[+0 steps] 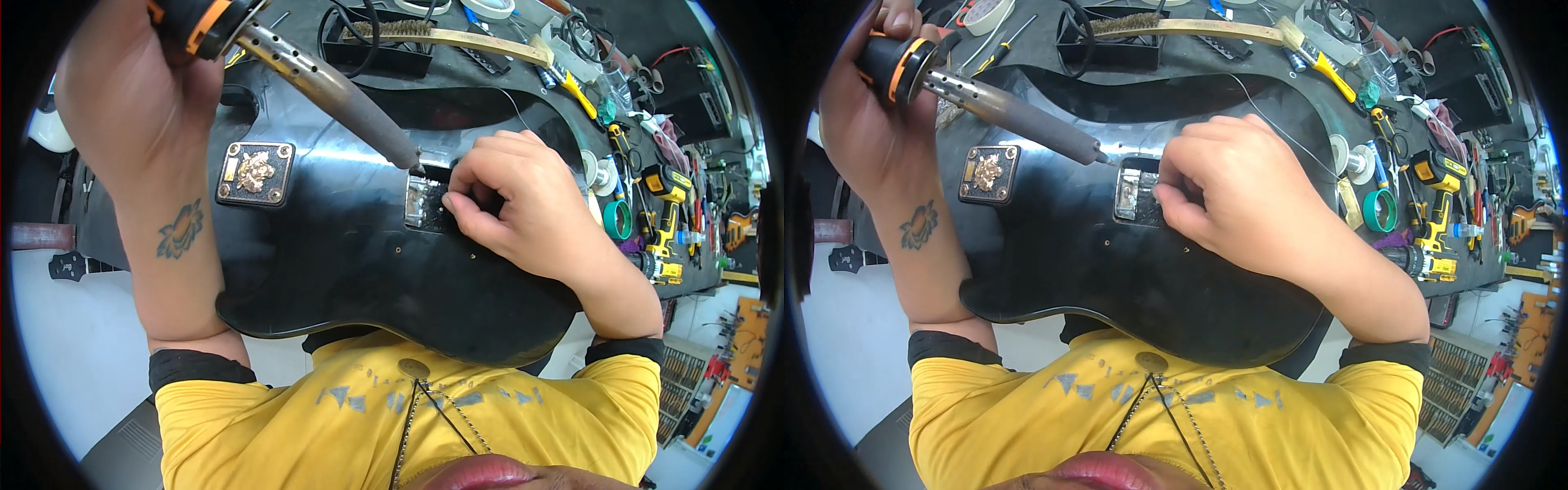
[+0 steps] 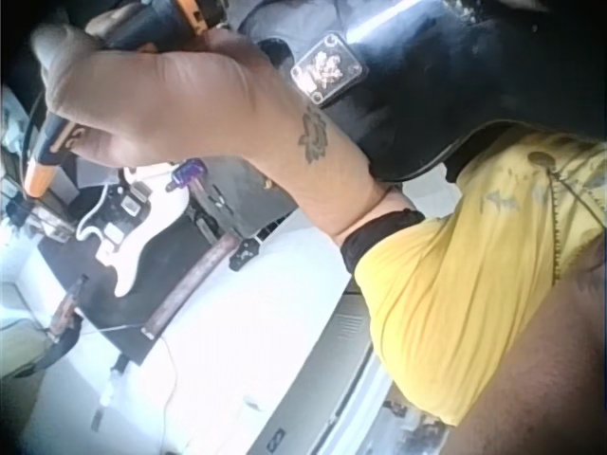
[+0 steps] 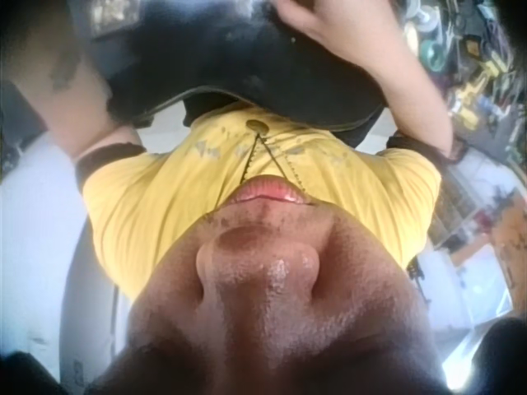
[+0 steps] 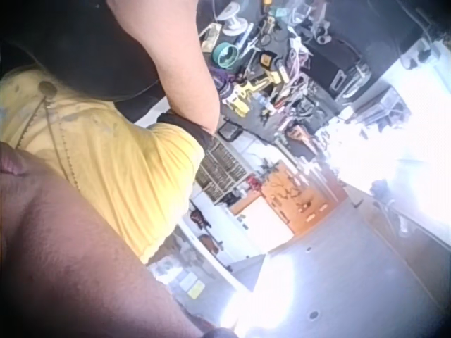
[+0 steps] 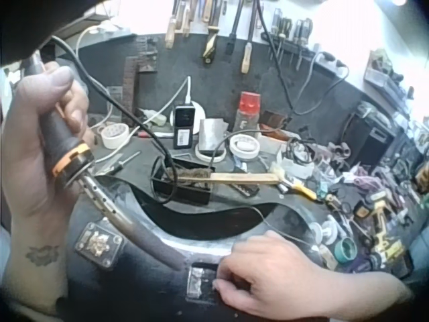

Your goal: The person solders a wire connection inside the electronics cavity of an electric guitar using a soldering iron and wire, at one point using scissors to snip a component.

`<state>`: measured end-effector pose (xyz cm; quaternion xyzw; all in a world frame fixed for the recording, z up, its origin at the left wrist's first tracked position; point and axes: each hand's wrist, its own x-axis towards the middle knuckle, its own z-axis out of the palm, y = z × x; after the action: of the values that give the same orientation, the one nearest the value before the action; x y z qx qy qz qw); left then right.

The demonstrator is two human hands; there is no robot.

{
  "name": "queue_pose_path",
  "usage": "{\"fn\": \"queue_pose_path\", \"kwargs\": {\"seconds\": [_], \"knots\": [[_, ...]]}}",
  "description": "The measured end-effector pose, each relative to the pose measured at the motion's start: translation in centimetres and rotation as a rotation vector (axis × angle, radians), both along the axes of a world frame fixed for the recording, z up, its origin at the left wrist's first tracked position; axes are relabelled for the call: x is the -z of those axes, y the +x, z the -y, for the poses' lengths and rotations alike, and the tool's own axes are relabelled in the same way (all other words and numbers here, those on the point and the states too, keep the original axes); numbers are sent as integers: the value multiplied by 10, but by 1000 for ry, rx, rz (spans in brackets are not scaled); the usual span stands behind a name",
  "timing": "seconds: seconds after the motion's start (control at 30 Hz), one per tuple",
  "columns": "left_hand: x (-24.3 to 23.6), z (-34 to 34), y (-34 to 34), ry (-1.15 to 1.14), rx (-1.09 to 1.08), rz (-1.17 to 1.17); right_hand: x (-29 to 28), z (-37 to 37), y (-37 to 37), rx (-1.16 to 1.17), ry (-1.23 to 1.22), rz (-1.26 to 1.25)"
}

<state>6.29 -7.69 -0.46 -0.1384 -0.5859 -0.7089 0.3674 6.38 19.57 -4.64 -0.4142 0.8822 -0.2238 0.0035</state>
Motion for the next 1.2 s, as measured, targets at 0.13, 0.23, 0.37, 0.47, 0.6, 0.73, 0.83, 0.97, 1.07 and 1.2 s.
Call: {"fn": "queue_pose_path", "kwargs": {"seconds": [0.13,0.23,0.37,0.47,0.6,0.73,0.83,0.97,1.07,1.2], "knots": [[0,-31,-3,-30,-4,18,5,-8,-3,-2,-46,72],[-4,-50,2,-79,-34,36,4,-7,-4,-49,-43,42],[8,-46,0,-100,-23,61,4,-10,-4,-70,-37,68],[13,-46,0,-111,-17,74,5,-11,-5,-61,-42,71],[19,-42,-1,-118,-9,91,4,-11,-6,-65,-31,78],[21,-42,0,-130,-11,98,4,-10,-7,-73,-24,90],[24,-39,-1,-125,-7,105,4,-10,-7,-70,-24,87],[24,-36,-2,-121,-9,107,5,-10,-7,-69,-29,93],[25,-31,-1,-120,-7,107,5,-9,-7,-69,-29,85],[26,-27,-1,-113,-7,103,5,-9,-7,-68,-33,85]]}}
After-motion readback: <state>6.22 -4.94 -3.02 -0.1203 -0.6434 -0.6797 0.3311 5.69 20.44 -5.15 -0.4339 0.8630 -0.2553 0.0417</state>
